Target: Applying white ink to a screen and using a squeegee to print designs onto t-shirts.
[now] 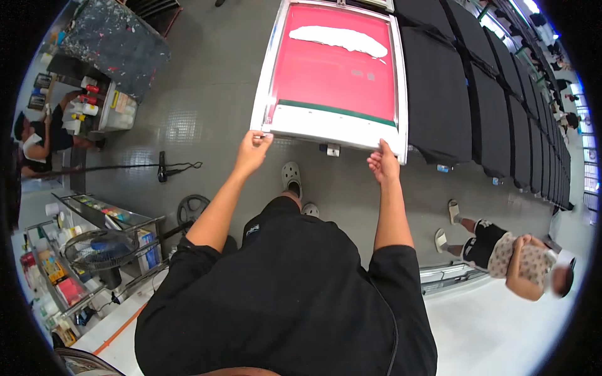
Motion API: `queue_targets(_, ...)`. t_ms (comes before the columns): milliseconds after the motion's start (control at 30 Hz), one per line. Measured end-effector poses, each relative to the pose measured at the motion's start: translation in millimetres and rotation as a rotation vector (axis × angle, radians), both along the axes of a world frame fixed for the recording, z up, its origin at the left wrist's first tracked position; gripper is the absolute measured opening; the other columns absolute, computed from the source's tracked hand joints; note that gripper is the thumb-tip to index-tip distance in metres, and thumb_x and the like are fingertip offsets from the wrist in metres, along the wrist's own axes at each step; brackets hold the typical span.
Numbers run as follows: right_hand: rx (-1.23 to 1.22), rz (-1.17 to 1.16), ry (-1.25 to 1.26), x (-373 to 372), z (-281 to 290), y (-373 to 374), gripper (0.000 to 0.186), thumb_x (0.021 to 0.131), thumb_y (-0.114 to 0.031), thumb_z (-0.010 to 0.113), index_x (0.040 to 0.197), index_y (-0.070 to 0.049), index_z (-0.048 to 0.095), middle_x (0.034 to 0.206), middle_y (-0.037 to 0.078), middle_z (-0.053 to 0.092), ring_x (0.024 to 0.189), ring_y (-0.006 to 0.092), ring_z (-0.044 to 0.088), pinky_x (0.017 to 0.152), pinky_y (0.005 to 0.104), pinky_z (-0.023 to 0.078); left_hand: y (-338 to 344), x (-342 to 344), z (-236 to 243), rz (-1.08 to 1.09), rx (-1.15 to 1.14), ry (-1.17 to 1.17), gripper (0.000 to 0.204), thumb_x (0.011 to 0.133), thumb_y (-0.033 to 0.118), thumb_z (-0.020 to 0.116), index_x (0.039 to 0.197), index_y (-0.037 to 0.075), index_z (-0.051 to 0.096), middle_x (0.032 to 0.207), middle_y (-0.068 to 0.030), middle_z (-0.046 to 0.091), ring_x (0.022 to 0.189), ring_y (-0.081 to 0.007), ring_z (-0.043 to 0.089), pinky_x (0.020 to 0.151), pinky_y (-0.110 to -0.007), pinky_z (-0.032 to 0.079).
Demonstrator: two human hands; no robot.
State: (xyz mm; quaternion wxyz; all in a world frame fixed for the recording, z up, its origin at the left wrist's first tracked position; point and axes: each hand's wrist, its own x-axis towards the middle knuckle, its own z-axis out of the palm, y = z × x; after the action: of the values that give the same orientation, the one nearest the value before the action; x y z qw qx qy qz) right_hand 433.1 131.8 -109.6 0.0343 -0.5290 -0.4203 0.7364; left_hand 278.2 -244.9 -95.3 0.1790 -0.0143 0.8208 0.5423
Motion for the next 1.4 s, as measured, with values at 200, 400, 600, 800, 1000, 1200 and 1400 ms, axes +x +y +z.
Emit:
queue_targets(200, -0.01, -0.072, -0.147, -18.6, 17.8, -4.6, 0.035, 0.092, -0.038, 0.073, 0.095, -0.005, 0.063, 0.073, 0.008, 0.067, 0.056, 0.0144, 0.063, 0.046, 0.0244, 0.051, 40.5, -39.5, -11.7, -0.202, -0.372, 0.042, 0.059, 0.095, 0.049, 0.061, 0.125, -0.001, 0.058, 0.1, -0.0242, 0.072, 0.091, -0.036, 0.073, 0.081, -0.046, 0.056)
queue_targets(400, 0.305, -0.113, 0.134, -34.7, 100.5, -2.8, 0.031, 0.091, -0.022, 0.075, 0.107, 0.002, 0.065, 0.07, 0.009, 0.066, 0.051, 0.0157, 0.059, 0.047, 0.0265, 0.045, 39.8, -64.6, 6.1, -0.196, 0.222, -0.446, 0.033, 0.104, 0.03, 0.058, 0.117, 0.0, 0.056, 0.09, -0.0124, 0.068, 0.053, -0.0159, 0.063, 0.048, -0.03, 0.052)
queue_targets(600, 0.735, 0.163, 0.384, -74.7, 184.7, -33.6, 0.039, 0.091, -0.011, 0.074, 0.125, 0.002, 0.061, 0.121, 0.012, 0.065, 0.112, 0.0202, 0.062, 0.102, 0.0349, 0.048, 98.8, -31.9, 62.4, -0.369, 0.592, -0.345, 0.045, 0.103, 0.03, 0.064, 0.133, 0.001, 0.048, 0.098, -0.0086, 0.065, 0.059, -0.0104, 0.061, 0.054, -0.024, 0.051)
queue_targets(800, 0.803, 0.423, 0.305, -143.3, 227.4, 25.0, 0.03, 0.086, -0.011, 0.078, 0.11, 0.003, 0.066, 0.099, 0.005, 0.068, 0.091, 0.0147, 0.062, 0.084, 0.0302, 0.05, 127.2, -46.4, 58.9, -0.733, 0.251, -0.004, 0.022, 0.095, 0.025, 0.072, 0.102, 0.004, 0.072, 0.065, -0.0029, 0.059, 0.06, -0.0098, 0.052, 0.058, -0.029, 0.044)
queue_targets(1000, 1.246, 0.915, 0.266, -271.6, 213.1, 139.5, 0.028, 0.088, -0.02, 0.071, 0.105, 0.002, 0.069, 0.086, 0.016, 0.071, 0.077, 0.0274, 0.069, 0.073, 0.0391, 0.053, 105.7, -20.0, 25.5, -0.778, -0.152, -0.27, 0.037, 0.091, 0.04, 0.075, 0.09, 0.003, 0.072, 0.067, -0.01, 0.065, 0.061, -0.0241, 0.063, 0.061, -0.038, 0.049)
queue_targets(1200, 1.334, 1.297, 0.319, -420.2, 136.5, 186.2, 0.03, 0.085, -0.028, 0.074, 0.1, -0.003, 0.071, 0.088, 0.024, 0.069, 0.084, 0.0433, 0.066, 0.077, 0.0476, 0.052, 136.4, 22.1, -1.9, -0.431, -0.009, -0.373, 0.038, 0.09, 0.032, 0.079, 0.108, -0.001, 0.076, 0.068, 0.0002, 0.065, 0.06, -0.0065, 0.052, 0.056, -0.027, 0.044)
queue_targets(1400, 1.258, 1.464, 0.324, -468.4, 100.5, 182.6, 0.041, 0.082, -0.036, 0.077, 0.109, -0.006, 0.074, 0.097, 0.022, 0.072, 0.094, 0.0417, 0.068, 0.083, 0.0478, 0.053, 154.0, 51.1, -12.2, -0.166, 0.002, -0.504, 0.027, 0.088, 0.021, 0.081, 0.104, -0.001, 0.074, 0.073, -0.0013, 0.063, 0.065, -0.0036, 0.052, 0.063, -0.025, 0.047)
